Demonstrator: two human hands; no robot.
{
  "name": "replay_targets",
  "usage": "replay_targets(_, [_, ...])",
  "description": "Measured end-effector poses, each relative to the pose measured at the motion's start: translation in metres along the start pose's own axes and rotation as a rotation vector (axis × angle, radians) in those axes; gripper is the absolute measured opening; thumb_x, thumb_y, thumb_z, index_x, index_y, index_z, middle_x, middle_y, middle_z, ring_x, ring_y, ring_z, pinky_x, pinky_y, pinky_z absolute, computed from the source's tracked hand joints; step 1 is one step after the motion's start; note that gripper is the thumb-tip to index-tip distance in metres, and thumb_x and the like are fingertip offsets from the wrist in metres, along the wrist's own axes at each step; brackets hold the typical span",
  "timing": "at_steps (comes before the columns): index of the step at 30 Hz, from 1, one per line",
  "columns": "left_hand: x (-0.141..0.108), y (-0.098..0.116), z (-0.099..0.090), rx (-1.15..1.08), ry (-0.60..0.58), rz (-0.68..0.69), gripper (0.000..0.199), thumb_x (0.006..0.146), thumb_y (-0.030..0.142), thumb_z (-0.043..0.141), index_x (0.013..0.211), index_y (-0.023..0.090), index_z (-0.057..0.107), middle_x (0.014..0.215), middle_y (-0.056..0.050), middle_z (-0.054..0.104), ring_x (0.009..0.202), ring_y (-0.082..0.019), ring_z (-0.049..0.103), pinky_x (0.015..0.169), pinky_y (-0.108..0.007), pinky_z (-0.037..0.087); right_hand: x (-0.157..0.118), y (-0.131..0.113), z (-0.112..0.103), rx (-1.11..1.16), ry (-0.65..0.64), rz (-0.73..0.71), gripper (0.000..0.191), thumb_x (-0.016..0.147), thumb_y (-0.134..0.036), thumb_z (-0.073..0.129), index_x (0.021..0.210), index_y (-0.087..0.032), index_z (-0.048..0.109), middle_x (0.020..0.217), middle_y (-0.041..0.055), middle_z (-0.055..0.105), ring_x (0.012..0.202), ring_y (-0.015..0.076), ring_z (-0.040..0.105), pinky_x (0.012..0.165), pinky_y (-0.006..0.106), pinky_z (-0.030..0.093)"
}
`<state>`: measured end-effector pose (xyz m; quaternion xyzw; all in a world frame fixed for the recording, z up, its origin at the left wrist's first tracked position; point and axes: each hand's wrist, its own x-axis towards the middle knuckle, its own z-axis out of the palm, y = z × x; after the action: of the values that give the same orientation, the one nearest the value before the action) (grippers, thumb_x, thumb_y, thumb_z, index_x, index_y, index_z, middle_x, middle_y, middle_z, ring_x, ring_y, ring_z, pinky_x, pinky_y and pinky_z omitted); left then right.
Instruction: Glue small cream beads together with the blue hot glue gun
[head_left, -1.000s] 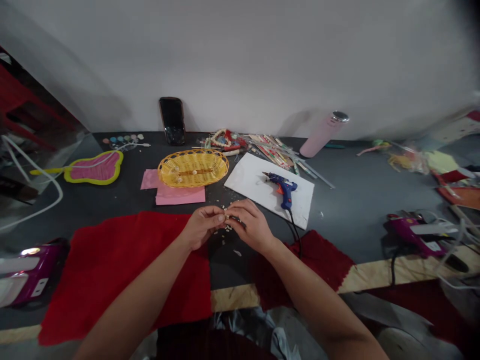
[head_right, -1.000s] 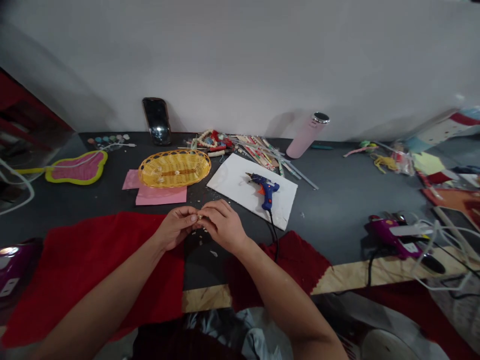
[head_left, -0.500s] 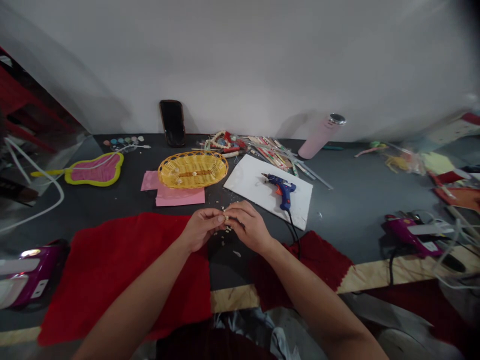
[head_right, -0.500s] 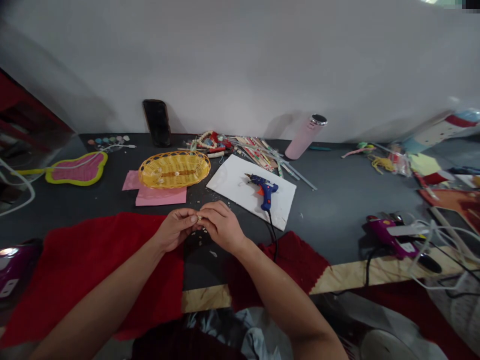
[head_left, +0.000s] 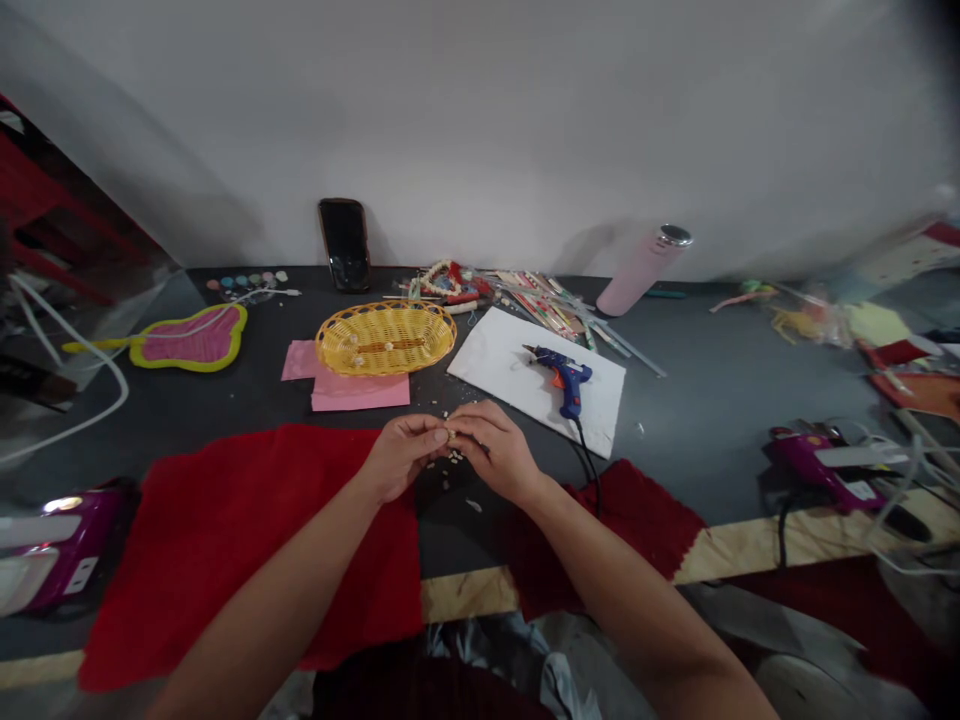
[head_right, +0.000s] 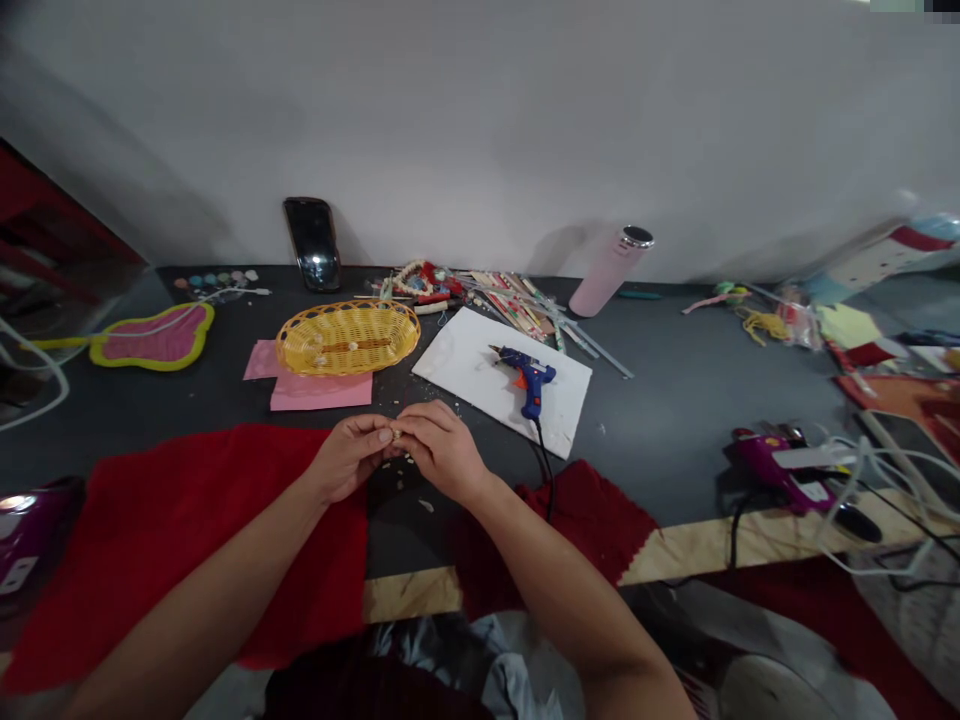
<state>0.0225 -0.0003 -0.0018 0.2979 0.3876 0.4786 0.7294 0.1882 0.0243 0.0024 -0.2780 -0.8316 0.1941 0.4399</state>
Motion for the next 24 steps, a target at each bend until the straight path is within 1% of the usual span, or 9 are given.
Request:
replay_targets(5, [-0.0004,-0.0005,-0.0009,0.001,0.002,-0.009,0.017,0.064,0.025,0.076,0.072,0.012,0.068,0.063,-0.002,0.065,0.057,-0.008,0.056,0.058,-0.019,0.042,0.0005,0.0012,0.0005,0.011,0.001,0.003,0.016,0.085,-0.017,0.055,0.099,-0.022,0.062,0.095,0.0067,0.065,0.090,0.0169,0.059,0.082,0.036,0.050])
replay_targets(10, [-0.0006,-0.0015,-0.0007,-0.053,-0.022,-0.023,0.018,0.065,0.024,0.076,0.077,0.012,0.070,0.069,-0.003,0.067,0.061,-0.008,0.058,0.063,-0.020,0.045,-0.0007,-0.0015,-0.0002,0.059,0.001,0.077,0.019,0.083,-0.020,0.058,0.102,-0.022,0.061,0.095,0.0069,0.064,0.092,0.0172,0.059,0.082,0.035,0.050])
replay_targets(14, [-0.0006,-0.0030,-0.0003,-0.088,-0.065,-0.033,0.019,0.064,0.024,0.076,0.077,0.010,0.070,0.067,-0.004,0.066,0.060,-0.008,0.058,0.063,-0.020,0.047,-0.0025,-0.0043,-0.0005,0.088,-0.002,0.098,0.019,0.083,-0.020,0.059,0.102,-0.022,0.059,0.096,0.0073,0.063,0.094,0.0179,0.058,0.083,0.035,0.051])
replay_targets(18, [0.0012,-0.0040,-0.0015,-0.077,-0.054,-0.010,0.015,0.067,0.024,0.074,0.074,0.011,0.068,0.065,-0.002,0.065,0.059,-0.008,0.058,0.062,-0.019,0.045,-0.0017,-0.0035,-0.0019,0.013,0.001,0.054,0.019,0.082,-0.016,0.058,0.100,-0.022,0.058,0.096,0.0070,0.062,0.094,0.0177,0.058,0.083,0.036,0.050])
replay_targets(21, [0.0023,-0.0035,-0.0025,-0.056,-0.029,-0.003,0.018,0.067,0.027,0.074,0.073,0.012,0.067,0.064,-0.002,0.064,0.059,-0.008,0.057,0.063,-0.020,0.044,0.0006,-0.0025,-0.0039,-0.090,0.009,0.013,0.018,0.080,-0.014,0.059,0.097,-0.022,0.057,0.093,0.0060,0.063,0.090,0.0178,0.057,0.082,0.036,0.050])
replay_targets(24, [0.0022,-0.0029,-0.0028,-0.007,-0.034,0.001,0.019,0.067,0.028,0.074,0.075,0.012,0.068,0.063,-0.002,0.063,0.059,-0.008,0.056,0.061,-0.020,0.043,0.0030,-0.0028,-0.0056,-0.166,-0.003,-0.022,0.016,0.079,-0.013,0.058,0.093,-0.021,0.058,0.090,0.0057,0.063,0.087,0.0179,0.057,0.079,0.036,0.050])
